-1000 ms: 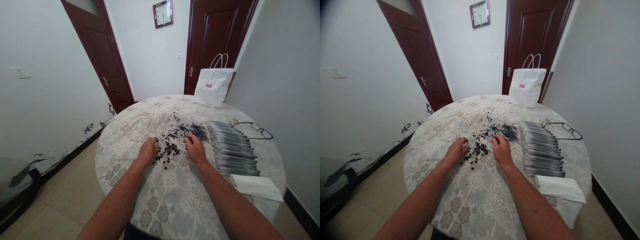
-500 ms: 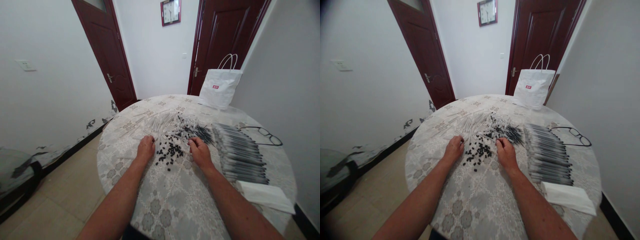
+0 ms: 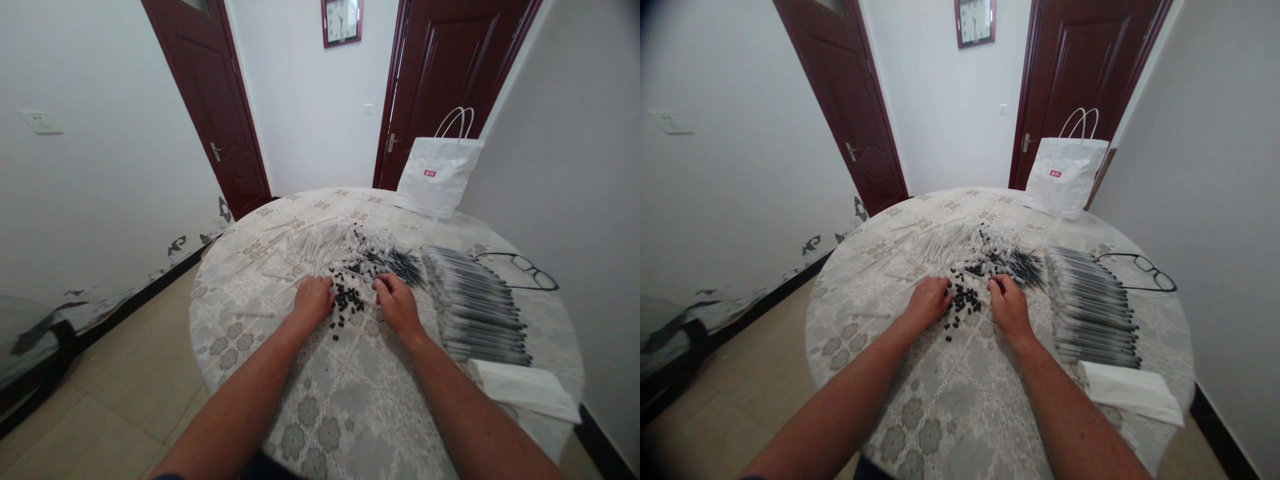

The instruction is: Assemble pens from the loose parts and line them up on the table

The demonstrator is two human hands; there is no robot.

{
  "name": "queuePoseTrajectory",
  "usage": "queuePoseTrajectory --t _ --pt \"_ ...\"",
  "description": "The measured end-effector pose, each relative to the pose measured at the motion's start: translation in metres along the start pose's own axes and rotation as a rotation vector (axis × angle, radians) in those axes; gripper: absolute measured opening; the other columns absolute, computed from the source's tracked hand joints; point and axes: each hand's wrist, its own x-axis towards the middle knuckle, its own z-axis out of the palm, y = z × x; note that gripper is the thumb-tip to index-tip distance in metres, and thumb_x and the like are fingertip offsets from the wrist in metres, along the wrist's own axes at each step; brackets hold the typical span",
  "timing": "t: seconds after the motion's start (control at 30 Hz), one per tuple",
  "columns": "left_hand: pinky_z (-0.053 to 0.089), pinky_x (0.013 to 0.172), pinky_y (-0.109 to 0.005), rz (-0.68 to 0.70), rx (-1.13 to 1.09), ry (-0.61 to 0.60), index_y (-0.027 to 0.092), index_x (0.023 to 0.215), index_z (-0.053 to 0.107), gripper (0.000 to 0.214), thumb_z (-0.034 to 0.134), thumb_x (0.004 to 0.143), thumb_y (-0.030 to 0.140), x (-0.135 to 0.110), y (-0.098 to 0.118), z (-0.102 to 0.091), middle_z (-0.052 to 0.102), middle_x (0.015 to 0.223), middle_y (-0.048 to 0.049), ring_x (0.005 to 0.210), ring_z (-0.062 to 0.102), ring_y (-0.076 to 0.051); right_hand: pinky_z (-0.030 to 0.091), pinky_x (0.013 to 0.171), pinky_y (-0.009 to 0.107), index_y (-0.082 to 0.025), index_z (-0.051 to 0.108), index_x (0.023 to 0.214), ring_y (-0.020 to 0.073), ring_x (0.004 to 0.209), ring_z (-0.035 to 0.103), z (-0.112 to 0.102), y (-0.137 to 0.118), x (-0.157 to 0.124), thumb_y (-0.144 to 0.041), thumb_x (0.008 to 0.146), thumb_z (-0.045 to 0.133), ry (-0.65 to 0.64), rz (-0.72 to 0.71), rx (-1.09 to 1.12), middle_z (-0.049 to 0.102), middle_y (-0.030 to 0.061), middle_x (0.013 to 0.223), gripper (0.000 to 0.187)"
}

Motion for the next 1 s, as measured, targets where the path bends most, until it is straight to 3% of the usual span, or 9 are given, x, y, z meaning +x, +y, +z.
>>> queuePoseTrajectory --t 0.17,0.33,0.5,0.63,0.83,1.0 --pt "0.044 0.086 -0.038 -0.051 -0.174 0.091 0.019 0.104 0.065 0.025 0.057 0.081 0.014 0.002 0.0 0.004 0.068 0.092 -0.0109 0.092 0.061 -0.027 0.044 0.069 0.031 -0.017 0.068 0.096 0.0216 0.073 0.062 0.001 0.001 0.0 -0.044 0.09 0.05 0.014 -0.007 0.001 0.07 0.0065 0.081 0.033" --pt "0.047 0.083 -0.031 -0.092 -0.726 0.216 0.019 0.106 0.068 0.023 0.058 0.087 0.026 0.002 -0.015 -0.009 0.07 0.097 -0.0063 0.087 0.063 -0.019 0.043 0.063 0.029 -0.017 0.069 0.102 0.0186 0.063 0.06 0.002 -0.004 -0.004 -0.047 0.09 0.051 0.006 -0.005 0.032 0.068 0.0035 0.073 0.037" --pt "0.047 0.069 -0.027 -0.187 -1.214 0.16 0.018 0.114 0.071 0.035 0.065 0.084 0.035 0.003 -0.032 -0.016 0.066 0.077 -0.0019 0.068 0.059 -0.014 0.043 0.06 0.027 -0.018 0.068 0.105 0.0166 0.061 0.058 0.003 -0.014 -0.011 -0.047 0.093 0.052 -0.019 -0.024 0.07 0.066 0.0012 0.071 0.035" --pt "0.047 0.07 -0.026 -0.232 -1.503 0.111 0.016 0.109 0.073 0.036 0.072 0.077 0.032 0.003 -0.033 -0.012 0.064 0.076 -0.0015 0.068 0.057 -0.012 0.044 0.064 0.028 -0.018 0.068 0.105 0.0169 0.066 0.059 0.005 -0.017 -0.014 -0.047 0.093 0.052 -0.017 -0.07 0.038 0.068 0.0028 0.077 0.035" --pt "0.048 0.069 -0.025 -0.199 -1.57 0.149 0.017 0.108 0.072 0.037 0.077 0.072 0.026 0.002 -0.031 -0.016 0.065 0.091 -0.0032 0.073 0.058 -0.011 0.045 0.064 0.027 -0.018 0.068 0.106 0.017 0.067 0.06 0.004 -0.012 -0.014 -0.046 0.094 0.052 -0.024 -0.083 0.019 0.069 0.0045 0.082 0.035" --pt "0.051 0.072 -0.028 -0.192 -1.449 0.183 0.017 0.11 0.07 0.039 0.076 0.072 0.024 0.004 -0.035 -0.015 0.066 0.093 -0.0044 0.08 0.061 -0.014 0.044 0.063 0.027 -0.017 0.068 0.105 0.0167 0.065 0.058 0.003 -0.012 -0.014 -0.045 0.093 0.053 -0.036 -0.107 0.01 0.066 0.0024 0.074 0.034"
